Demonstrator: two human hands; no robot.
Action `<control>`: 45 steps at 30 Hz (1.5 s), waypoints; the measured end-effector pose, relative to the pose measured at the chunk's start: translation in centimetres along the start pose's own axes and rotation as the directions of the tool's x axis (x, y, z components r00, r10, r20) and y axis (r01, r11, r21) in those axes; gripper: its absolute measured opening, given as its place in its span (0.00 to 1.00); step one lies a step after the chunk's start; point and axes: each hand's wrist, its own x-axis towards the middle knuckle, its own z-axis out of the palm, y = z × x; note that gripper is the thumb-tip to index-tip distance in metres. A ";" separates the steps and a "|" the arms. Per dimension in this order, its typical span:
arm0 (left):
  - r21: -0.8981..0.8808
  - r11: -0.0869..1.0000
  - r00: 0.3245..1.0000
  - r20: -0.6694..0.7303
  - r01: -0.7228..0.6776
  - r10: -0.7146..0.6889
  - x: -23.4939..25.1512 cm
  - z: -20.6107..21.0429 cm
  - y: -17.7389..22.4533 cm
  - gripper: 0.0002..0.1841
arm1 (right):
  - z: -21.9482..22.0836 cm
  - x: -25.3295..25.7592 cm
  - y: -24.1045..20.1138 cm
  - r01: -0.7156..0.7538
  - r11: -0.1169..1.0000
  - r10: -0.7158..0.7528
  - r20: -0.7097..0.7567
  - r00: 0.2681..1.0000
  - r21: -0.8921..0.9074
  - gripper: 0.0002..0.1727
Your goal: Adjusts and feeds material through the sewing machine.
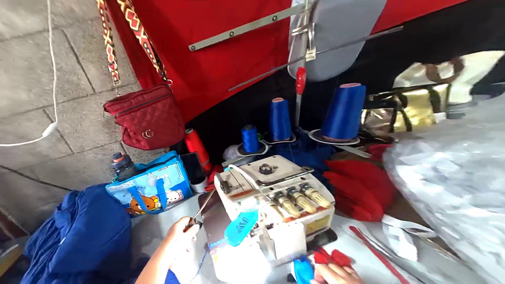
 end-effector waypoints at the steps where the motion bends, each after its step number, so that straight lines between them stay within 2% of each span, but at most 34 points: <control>1: 0.058 0.998 0.999 -0.049 -0.016 0.019 0.2 -0.2 0.1 0.19 | 0.0 -0.1 0.0 -0.014 1.000 0.014 0.005 1.000 0.000 0.20; 3: 0.102 0.995 0.993 -0.110 -0.021 0.032 -0.3 -1.2 1.6 0.19 | 0.0 -0.4 0.0 -0.048 0.999 0.049 0.023 0.999 -0.024 0.25; 5: 0.088 0.996 0.994 -0.096 -0.034 0.042 -1.8 -1.5 4.1 0.16 | 0.2 -0.6 0.0 -0.039 0.998 0.040 0.023 0.999 -0.041 0.25; 8: 0.203 0.973 0.994 0.046 -0.108 0.101 -3.6 0.3 6.7 0.19 | 0.3 -0.7 -0.2 -0.025 1.000 0.025 0.044 0.999 -0.011 0.19; 10: 0.227 0.949 0.969 0.159 -0.220 0.187 -3.7 2.8 6.9 0.20 | 0.4 -0.7 -0.5 -0.012 1.000 0.012 0.012 1.000 0.009 0.16; 12: 0.230 0.926 0.947 0.192 -0.299 0.258 -3.9 4.9 6.7 0.21 | 0.4 -0.9 -0.9 0.008 1.000 -0.007 -0.056 0.998 0.020 0.18; 13: 0.301 0.908 0.951 0.190 -0.292 0.243 -4.0 4.9 7.0 0.21 | 0.5 -1.0 -1.0 0.034 0.999 -0.032 -0.093 0.995 0.019 0.19; 15: 0.425 0.871 0.970 0.121 -0.244 0.213 -4.2 3.7 7.6 0.20 | 0.4 -1.1 -1.6 0.107 0.993 -0.099 -0.148 0.984 0.050 0.17; 16: 0.483 0.850 0.975 0.028 -0.208 0.222 -4.0 2.8 7.9 0.20 | 0.2 -1.1 -2.3 0.145 0.987 -0.132 -0.175 0.976 0.065 0.16; 17: 0.472 0.859 0.949 -0.127 -0.198 0.288 -3.5 2.0 7.6 0.20 | -0.1 -0.9 -3.1 0.174 0.981 -0.155 -0.190 0.969 0.085 0.17; 18: 0.393 0.884 0.883 -0.280 -0.253 0.378 -2.5 1.4 7.1 0.20 | -0.5 -0.6 -4.2 0.200 0.974 -0.176 -0.202 0.963 0.109 0.18; 19: 0.257 0.901 0.827 -0.367 -0.349 0.425 -1.5 0.9 7.0 0.22 | -1.0 -0.2 -5.4 0.218 0.968 -0.189 -0.211 0.959 0.124 0.20; 20: 0.110 0.893 0.809 -0.386 -0.437 0.444 -0.8 0.6 7.4 0.26 | -1.5 0.3 -6.8 0.223 0.967 -0.195 -0.211 0.958 0.121 0.22; 22: -0.013 0.856 0.819 -0.300 -0.516 0.489 0.2 0.5 8.7 0.31 | -2.1 1.4 -9.4 0.179 0.981 -0.159 -0.211 0.964 0.079 0.24; 25: 0.072 0.827 0.812 -0.165 -0.557 0.561 1.5 1.1 10.1 0.26 | -1.9 2.6 -11.5 0.052 0.996 -0.040 -0.161 0.986 0.071 0.20; 27: 0.054 0.847 0.843 -0.083 -0.529 0.532 1.5 0.3 10.6 0.25 | -2.2 3.4 -11.7 0.035 0.997 -0.031 -0.071 0.997 0.061 0.21; 28: 0.027 0.852 0.850 -0.065 -0.523 0.523 1.4 0.0 10.7 0.24 | -2.4 3.6 -11.7 0.038 0.998 -0.036 -0.037 0.999 0.059 0.22; 30: -0.094 0.864 0.869 -0.063 -0.495 0.491 1.0 0.2 10.9 0.26 | -2.2 3.4 -11.5 0.070 0.994 -0.062 -0.087 0.994 0.084 0.20; 33: -0.372 0.806 0.887 -0.152 -0.460 0.436 0.4 1.5 11.2 0.20 | -2.5 2.8 -11.8 0.042 0.992 -0.031 -0.093 0.995 0.118 0.18; 35: -0.392 0.736 0.834 -0.261 -0.552 0.486 0.2 2.4 11.3 0.14 | -2.8 2.8 -12.0 0.035 0.991 -0.022 -0.100 0.995 0.127 0.16; 36: -0.322 0.700 0.768 -0.327 -0.638 0.550 0.3 2.7 11.2 0.11 | -2.9 2.9 -12.1 0.034 0.992 -0.023 -0.094 0.995 0.118 0.15; 39: 0.049 0.566 0.479 -0.477 -0.823 0.737 1.2 3.5 10.7 0.04 | -3.1 3.4 -12.6 0.023 0.999 -0.022 -0.047 0.999 0.023 0.15; 40: 0.112 0.538 0.421 -0.499 -0.835 0.757 1.4 3.7 10.6 0.04 | -3.2 3.7 -12.7 -0.007 1.000 0.007 0.021 1.000 -0.006 0.16; 42: 0.161 0.523 0.376 -0.526 -0.837 0.763 1.6 4.0 10.5 0.05 | -2.6 3.8 -12.5 0.029 1.000 -0.030 -0.061 0.998 -0.012 0.16; 44: 0.170 0.532 0.378 -0.529 -0.830 0.760 1.5 4.1 10.5 0.05 | -0.7 3.7 -11.4 0.166 0.986 -0.167 -0.346 0.923 -0.034 0.13; 45: 0.173 0.535 0.382 -0.527 -0.827 0.760 1.5 4.1 10.5 0.05 | -0.1 3.8 -11.0 0.209 0.976 -0.213 -0.425 0.880 -0.056 0.15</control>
